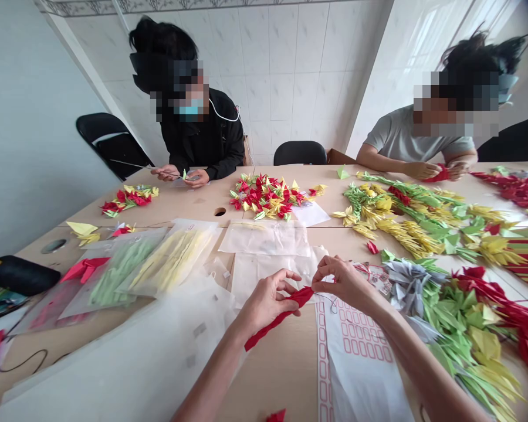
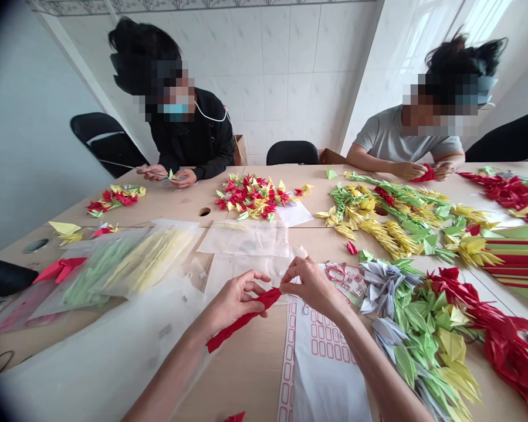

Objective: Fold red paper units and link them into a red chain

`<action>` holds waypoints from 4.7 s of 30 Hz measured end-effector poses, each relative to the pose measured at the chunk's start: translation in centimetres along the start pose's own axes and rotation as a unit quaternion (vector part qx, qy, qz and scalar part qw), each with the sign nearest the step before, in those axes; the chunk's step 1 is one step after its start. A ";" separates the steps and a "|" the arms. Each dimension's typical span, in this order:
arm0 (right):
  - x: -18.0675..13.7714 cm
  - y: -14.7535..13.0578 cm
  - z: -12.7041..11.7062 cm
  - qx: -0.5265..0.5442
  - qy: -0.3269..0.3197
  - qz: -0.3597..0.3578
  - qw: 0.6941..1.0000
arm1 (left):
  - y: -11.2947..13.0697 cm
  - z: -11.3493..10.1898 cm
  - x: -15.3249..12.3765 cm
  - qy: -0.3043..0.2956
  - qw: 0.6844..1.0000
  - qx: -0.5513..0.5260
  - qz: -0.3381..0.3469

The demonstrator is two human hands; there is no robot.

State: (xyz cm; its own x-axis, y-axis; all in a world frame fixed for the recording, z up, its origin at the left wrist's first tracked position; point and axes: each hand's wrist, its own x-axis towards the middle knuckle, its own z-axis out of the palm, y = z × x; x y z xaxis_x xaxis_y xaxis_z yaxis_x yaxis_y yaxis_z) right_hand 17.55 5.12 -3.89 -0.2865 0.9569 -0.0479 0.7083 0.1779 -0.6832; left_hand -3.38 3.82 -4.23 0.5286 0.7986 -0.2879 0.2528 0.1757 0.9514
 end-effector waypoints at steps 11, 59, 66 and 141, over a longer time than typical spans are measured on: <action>0.1 -0.1 1.0 0.013 0.005 -0.011 1.000 | -0.2 0.3 0.1 0.018 1.000 0.022 0.002; -1.6 5.3 0.8 -0.038 0.090 0.140 0.985 | -1.2 -0.5 0.5 0.050 0.992 0.116 0.004; -1.3 2.6 0.1 0.223 0.034 0.057 0.973 | -0.7 -0.6 0.4 0.099 0.986 0.136 0.014; 0.8 -1.3 -1.6 0.364 0.004 0.067 0.929 | 0.5 -0.8 -0.4 0.019 0.995 -0.052 0.080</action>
State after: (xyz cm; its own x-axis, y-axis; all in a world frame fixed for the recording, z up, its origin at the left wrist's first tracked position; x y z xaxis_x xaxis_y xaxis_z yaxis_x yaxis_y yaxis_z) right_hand 17.44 6.04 -1.93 -0.2196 0.9615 -0.1653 0.1130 -0.1432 -0.9832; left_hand -4.07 4.03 -3.54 0.5239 0.8420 -0.1288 0.0820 0.1007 0.9915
